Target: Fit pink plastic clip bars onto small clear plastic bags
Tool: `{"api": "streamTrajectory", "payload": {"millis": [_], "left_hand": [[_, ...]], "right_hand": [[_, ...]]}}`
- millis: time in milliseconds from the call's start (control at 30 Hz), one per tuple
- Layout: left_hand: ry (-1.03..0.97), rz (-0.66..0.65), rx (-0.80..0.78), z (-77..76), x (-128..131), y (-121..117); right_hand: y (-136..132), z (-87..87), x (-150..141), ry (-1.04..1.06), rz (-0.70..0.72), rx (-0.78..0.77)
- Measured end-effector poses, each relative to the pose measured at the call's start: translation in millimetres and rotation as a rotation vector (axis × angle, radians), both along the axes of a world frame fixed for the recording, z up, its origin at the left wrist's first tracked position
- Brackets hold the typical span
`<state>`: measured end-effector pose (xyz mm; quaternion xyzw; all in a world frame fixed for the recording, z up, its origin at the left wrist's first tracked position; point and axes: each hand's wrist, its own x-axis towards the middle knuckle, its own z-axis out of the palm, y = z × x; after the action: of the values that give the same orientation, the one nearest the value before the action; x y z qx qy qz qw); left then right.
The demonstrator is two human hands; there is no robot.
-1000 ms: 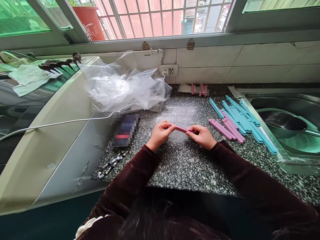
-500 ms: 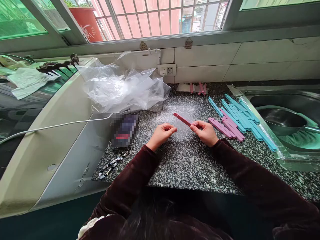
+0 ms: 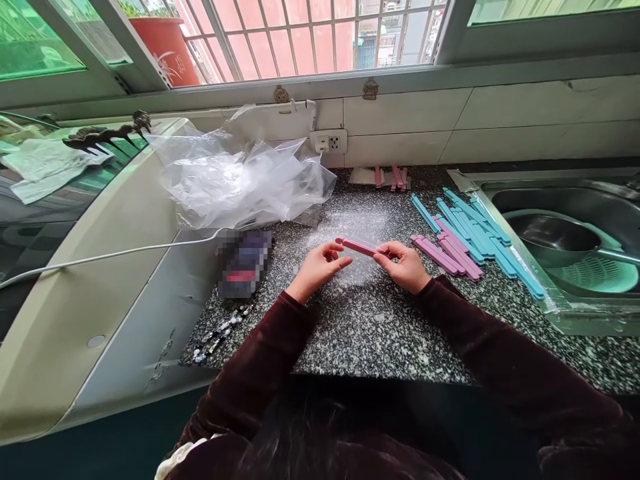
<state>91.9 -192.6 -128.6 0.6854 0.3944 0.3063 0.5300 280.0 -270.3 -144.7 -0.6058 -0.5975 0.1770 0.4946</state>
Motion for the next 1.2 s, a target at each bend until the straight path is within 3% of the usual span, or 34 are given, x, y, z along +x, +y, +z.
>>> {"api": "streamTrajectory", "payload": {"millis": [233,467,800,1033,1200], "left_hand": [[-0.178,0.001,-0.018,4.4,3.0,-6.0],[-0.349,0.117,-0.079,-2.2,5.3,-3.9],[-0.347,0.173,-0.061,-5.8,8.2,-4.1],[-0.302,0.220,-0.072,-10.3,4.4,0.4],[-0.320,0.201,-0.118,-10.1,5.4,-0.8]], "right_hand": [[0.5,-2.2,-2.7,-0.046,0.074,-0.019],[1.5,0.4,-4.3,-0.062,0.081,-0.135],[1.0,-5.0,-11.0,-0.130,0.114,-0.115],[5.3,-10.9,-5.2,-0.113,-0.051,-0.040],[3.6,-12.7,-2.0,-0.308,-0.030,0.059]]}}
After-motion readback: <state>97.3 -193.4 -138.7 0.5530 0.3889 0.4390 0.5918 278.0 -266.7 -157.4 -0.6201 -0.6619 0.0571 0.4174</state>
